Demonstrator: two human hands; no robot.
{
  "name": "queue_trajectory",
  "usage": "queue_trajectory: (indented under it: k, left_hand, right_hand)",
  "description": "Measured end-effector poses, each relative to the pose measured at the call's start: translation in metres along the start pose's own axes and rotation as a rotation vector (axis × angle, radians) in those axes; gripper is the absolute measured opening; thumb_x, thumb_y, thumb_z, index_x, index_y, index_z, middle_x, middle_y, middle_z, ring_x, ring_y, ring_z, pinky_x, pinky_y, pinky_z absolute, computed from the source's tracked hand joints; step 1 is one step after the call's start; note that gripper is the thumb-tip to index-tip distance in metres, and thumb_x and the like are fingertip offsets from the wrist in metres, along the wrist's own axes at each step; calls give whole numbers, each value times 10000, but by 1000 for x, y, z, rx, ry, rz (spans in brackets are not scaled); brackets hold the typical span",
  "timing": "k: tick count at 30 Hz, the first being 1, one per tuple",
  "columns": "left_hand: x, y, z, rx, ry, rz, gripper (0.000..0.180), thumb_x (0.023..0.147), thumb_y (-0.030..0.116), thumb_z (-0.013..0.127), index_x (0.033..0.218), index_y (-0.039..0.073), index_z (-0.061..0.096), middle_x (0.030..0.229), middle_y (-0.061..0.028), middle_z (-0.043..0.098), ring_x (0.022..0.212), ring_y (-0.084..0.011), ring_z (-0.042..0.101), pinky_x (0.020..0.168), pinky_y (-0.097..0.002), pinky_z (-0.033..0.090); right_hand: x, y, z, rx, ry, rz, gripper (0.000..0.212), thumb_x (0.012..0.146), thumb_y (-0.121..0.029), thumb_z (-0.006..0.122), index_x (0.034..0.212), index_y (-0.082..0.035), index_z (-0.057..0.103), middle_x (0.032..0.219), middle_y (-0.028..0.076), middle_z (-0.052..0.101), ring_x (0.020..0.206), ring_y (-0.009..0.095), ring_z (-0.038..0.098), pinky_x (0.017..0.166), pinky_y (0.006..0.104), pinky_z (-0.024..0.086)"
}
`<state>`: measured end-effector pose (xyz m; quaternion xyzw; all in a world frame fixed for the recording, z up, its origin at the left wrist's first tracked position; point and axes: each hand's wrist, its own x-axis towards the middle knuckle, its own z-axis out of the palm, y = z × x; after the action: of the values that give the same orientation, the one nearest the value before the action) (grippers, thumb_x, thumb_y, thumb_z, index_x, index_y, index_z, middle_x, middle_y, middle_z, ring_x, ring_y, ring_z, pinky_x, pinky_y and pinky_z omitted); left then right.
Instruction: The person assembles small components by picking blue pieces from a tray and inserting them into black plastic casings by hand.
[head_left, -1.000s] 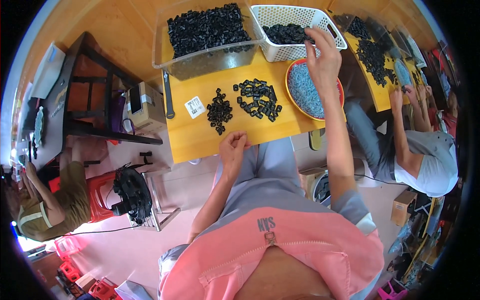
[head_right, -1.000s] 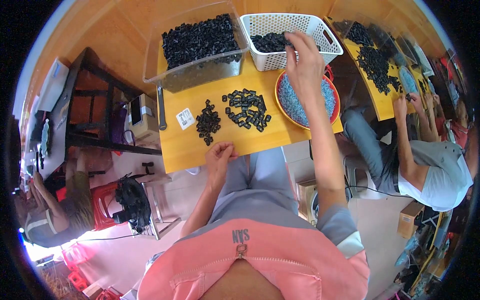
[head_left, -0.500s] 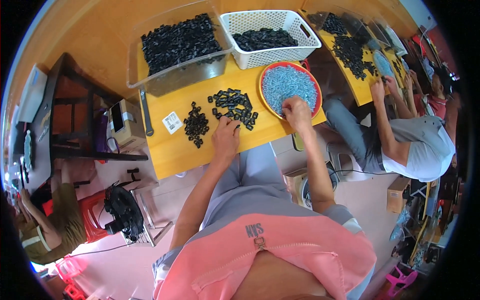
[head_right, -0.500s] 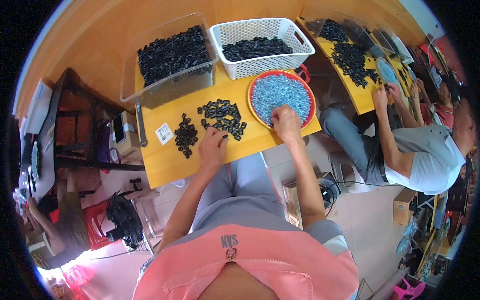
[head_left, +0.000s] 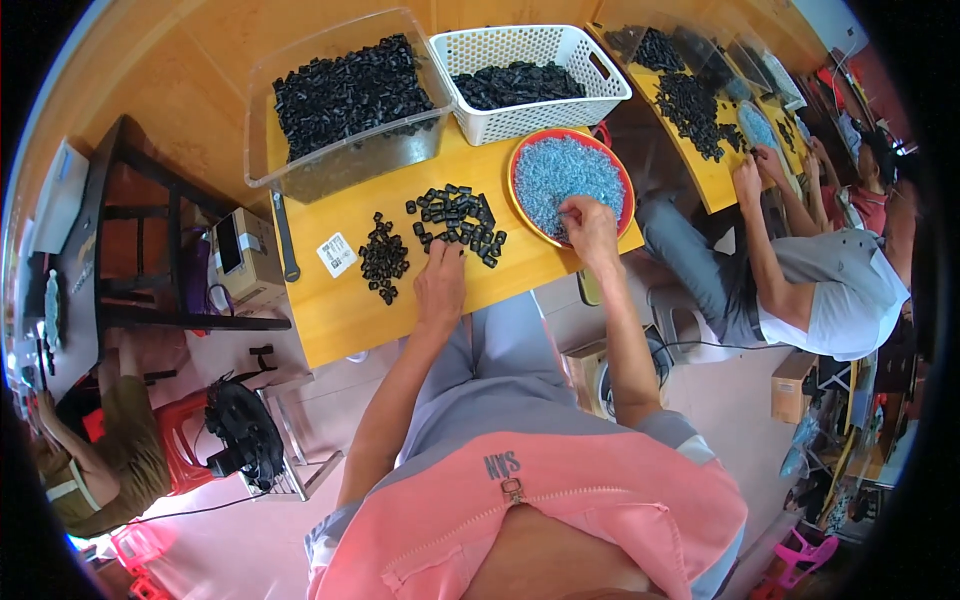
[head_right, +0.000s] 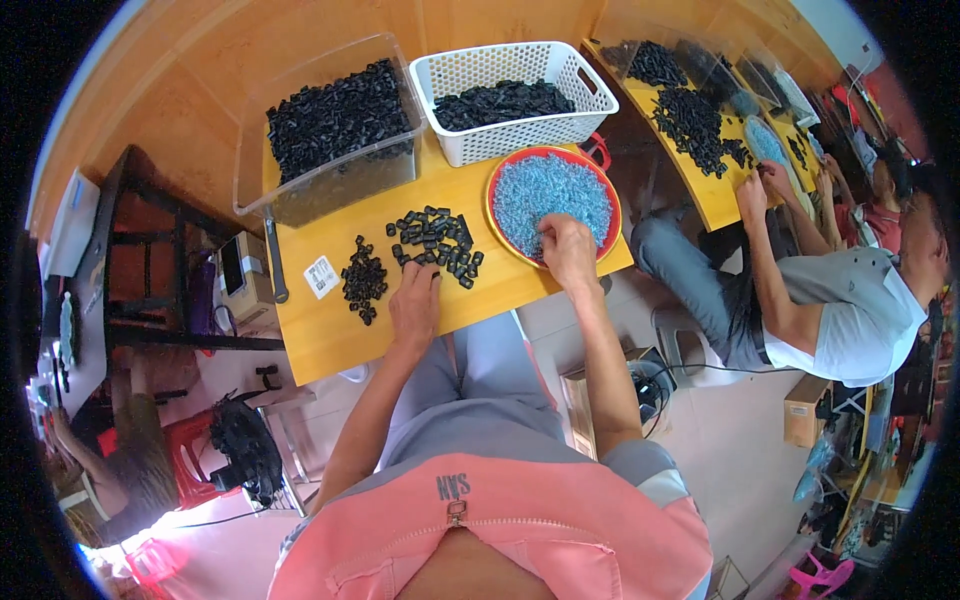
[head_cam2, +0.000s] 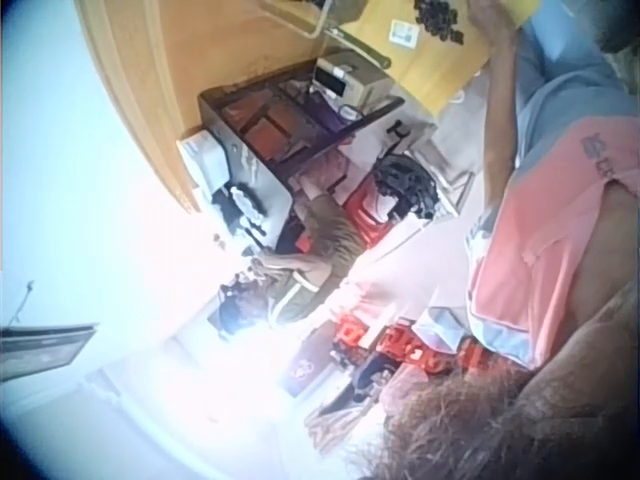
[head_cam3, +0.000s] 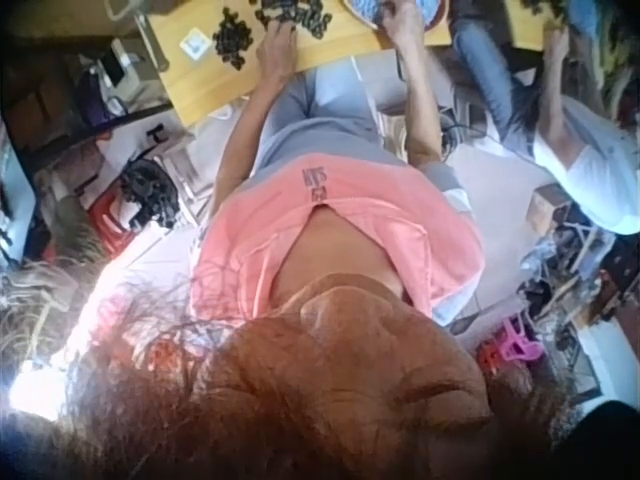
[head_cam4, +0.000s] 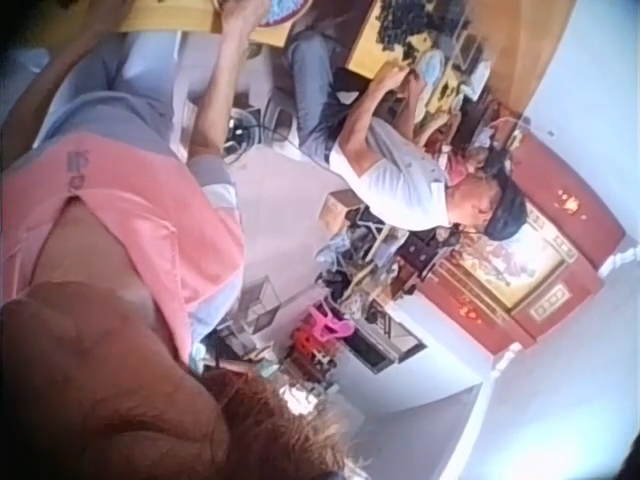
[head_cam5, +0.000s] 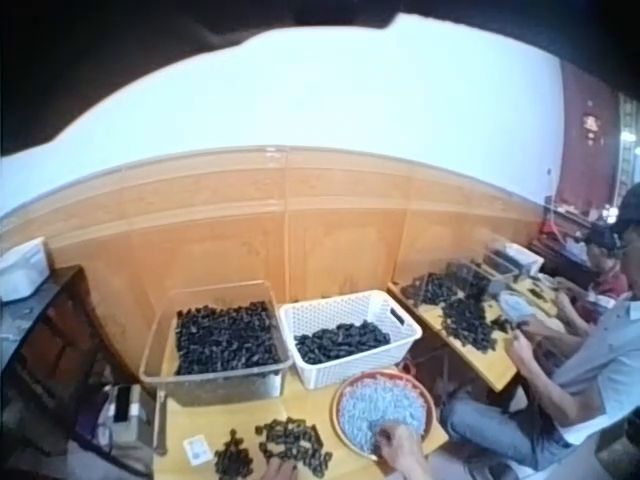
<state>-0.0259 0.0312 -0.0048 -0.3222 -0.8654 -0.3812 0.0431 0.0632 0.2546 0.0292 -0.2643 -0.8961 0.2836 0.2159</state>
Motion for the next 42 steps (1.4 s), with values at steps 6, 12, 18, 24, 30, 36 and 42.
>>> queue_trajectory:
  k: [6,12,18,24,30,36,42]
  left_hand:
    - [-2,4,-15,-84,155,32,134,778,89,586,905,51,566,862,-85,488,659,-258,554,569,-349,455]
    - [-18,0,-25,-358,109,-149,110,791,58,574,895,24,567,814,-87,520,613,-186,524,546,-275,426]
    - [-28,-4,-21,-479,121,-199,97,807,44,558,894,2,568,775,-79,538,617,-144,521,556,-246,422]
    - [-33,-17,-20,-797,99,-354,139,816,32,567,941,-26,579,796,-45,595,677,-90,563,628,-206,467]
    - [-34,-23,-22,-1082,8,-423,178,834,37,554,1000,-27,567,876,-68,598,744,-120,589,692,-229,497]
    - [-35,-18,-26,-1067,-4,-452,195,827,22,554,1015,-27,569,882,-80,606,746,-127,595,694,-230,504]
    - [-29,-2,-41,-1256,-31,-588,212,830,36,554,1032,-25,559,870,-85,614,740,-119,594,674,-219,500]
  right_hand:
    - [1,4,-10,114,62,93,167,642,29,646,802,-9,617,708,141,612,637,249,605,592,322,475]
    - [-8,-4,-6,-240,-47,18,148,637,-37,666,778,-31,619,807,121,597,773,284,588,674,376,464]
    - [-6,-11,-2,-307,16,-22,87,647,-44,613,734,-47,606,832,112,593,809,311,571,706,389,453]
    - [-2,0,-1,77,137,7,117,645,-4,615,760,-26,609,758,83,601,732,228,583,663,325,459]
    - [6,17,1,643,114,239,126,698,40,613,808,-21,601,690,-19,569,626,48,515,568,184,403]
    - [6,-6,-7,838,46,428,103,733,-28,625,836,-29,613,783,29,637,666,59,555,558,190,408]
    - [-10,-35,-8,950,-90,382,157,736,-38,625,891,-14,630,802,38,646,688,73,573,571,201,420]
